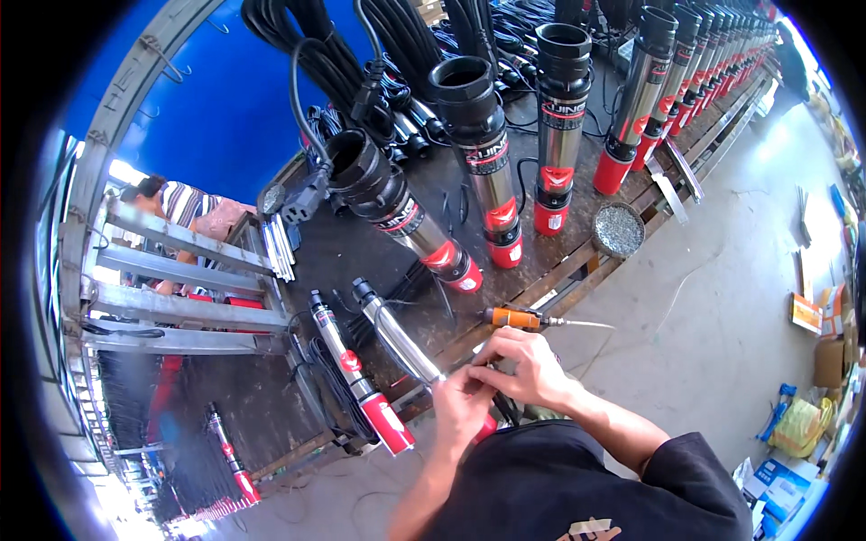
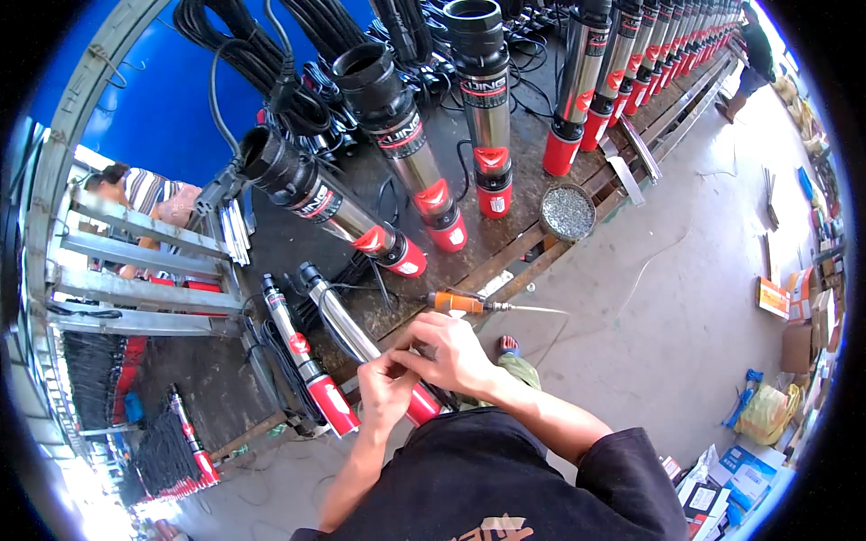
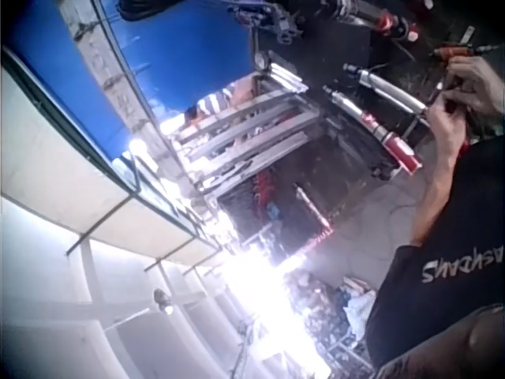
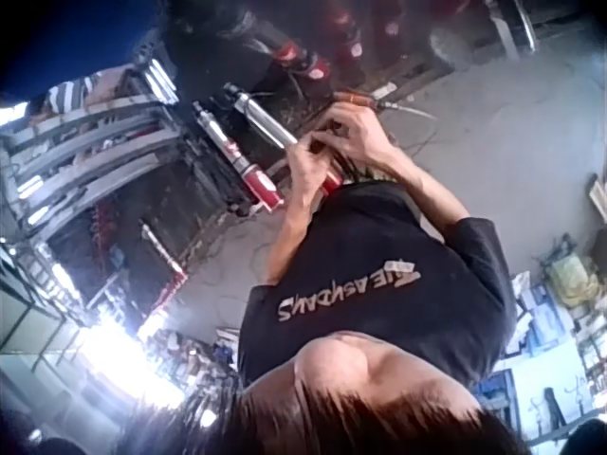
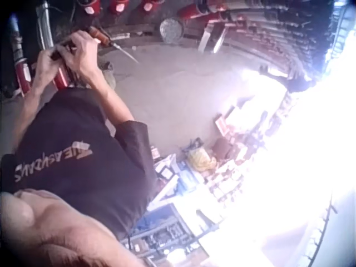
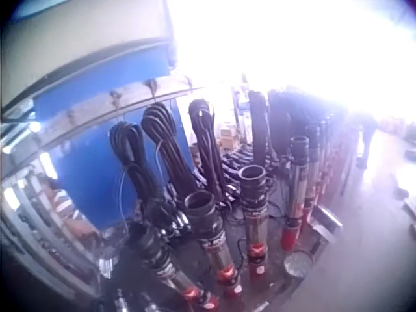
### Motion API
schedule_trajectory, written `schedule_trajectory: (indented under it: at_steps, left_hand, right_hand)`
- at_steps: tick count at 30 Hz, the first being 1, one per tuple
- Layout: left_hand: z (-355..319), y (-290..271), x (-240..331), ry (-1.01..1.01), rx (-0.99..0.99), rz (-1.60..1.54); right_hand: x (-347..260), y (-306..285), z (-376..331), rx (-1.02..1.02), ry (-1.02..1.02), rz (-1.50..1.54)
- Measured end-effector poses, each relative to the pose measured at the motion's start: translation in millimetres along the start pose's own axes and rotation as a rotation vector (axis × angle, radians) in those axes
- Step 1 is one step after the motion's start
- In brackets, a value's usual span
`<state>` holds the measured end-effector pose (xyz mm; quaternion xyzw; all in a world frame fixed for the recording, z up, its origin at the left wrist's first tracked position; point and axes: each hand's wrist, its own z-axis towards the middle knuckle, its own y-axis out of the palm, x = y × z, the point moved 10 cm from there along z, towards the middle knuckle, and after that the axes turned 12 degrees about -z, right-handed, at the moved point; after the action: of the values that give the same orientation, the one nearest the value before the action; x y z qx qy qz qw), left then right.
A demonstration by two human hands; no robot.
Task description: The person assembles water pumps by attaching a metal rod into the main pump housing, securing it with an air-powered screwdriver, and then placing the finished units into a line on the workbench.
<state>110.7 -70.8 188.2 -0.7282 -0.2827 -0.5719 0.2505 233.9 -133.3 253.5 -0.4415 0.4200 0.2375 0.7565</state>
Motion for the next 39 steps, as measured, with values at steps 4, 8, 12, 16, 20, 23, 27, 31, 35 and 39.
schedule_trajectory:
  at_steps: [4, 8, 12, 16, 20, 23, 27, 31, 35, 39]
  left_hand:
    - [-12, 1, -13, 0.054, -0.009, -0.179]
    - [-15, -1, -37, 0.005, 0.054, -0.189]
    - [-2, -6, -37, -0.047, 0.089, -0.125]
    - [54, -49, -64, 0.027, 0.211, -0.135]
    - [151, -132, -97, 0.341, 0.282, 0.499]
    - [181, -100, -115, 0.452, -0.053, 1.716]
    - [214, -107, -144, 0.393, -0.261, 1.860]
    - [213, -150, -58, 0.325, 0.065, 1.487]
    - [196, -199, 39, 0.252, 0.154, 0.950]
    - [222, -262, 30, 0.014, 0.073, 0.232]
  right_hand:
    - [4, 12, -5, -0.036, 0.083, 0.037]
    - [17, 22, -16, 0.010, 0.134, 0.011]
    - [48, 34, -23, 0.033, 0.186, 0.090]
    - [97, 57, -63, -0.198, 0.418, -0.190]
    - [143, 93, -130, -0.153, 0.581, -0.326]
    - [116, 89, -124, -0.211, 0.570, -0.255]
    - [77, 109, -94, -0.181, 0.334, -0.195]
    - [75, 152, -43, -0.231, 0.384, 0.023]
    - [47, 182, 60, -0.162, 0.440, 0.228]
    - [64, 222, 158, 0.027, 0.339, 0.364]
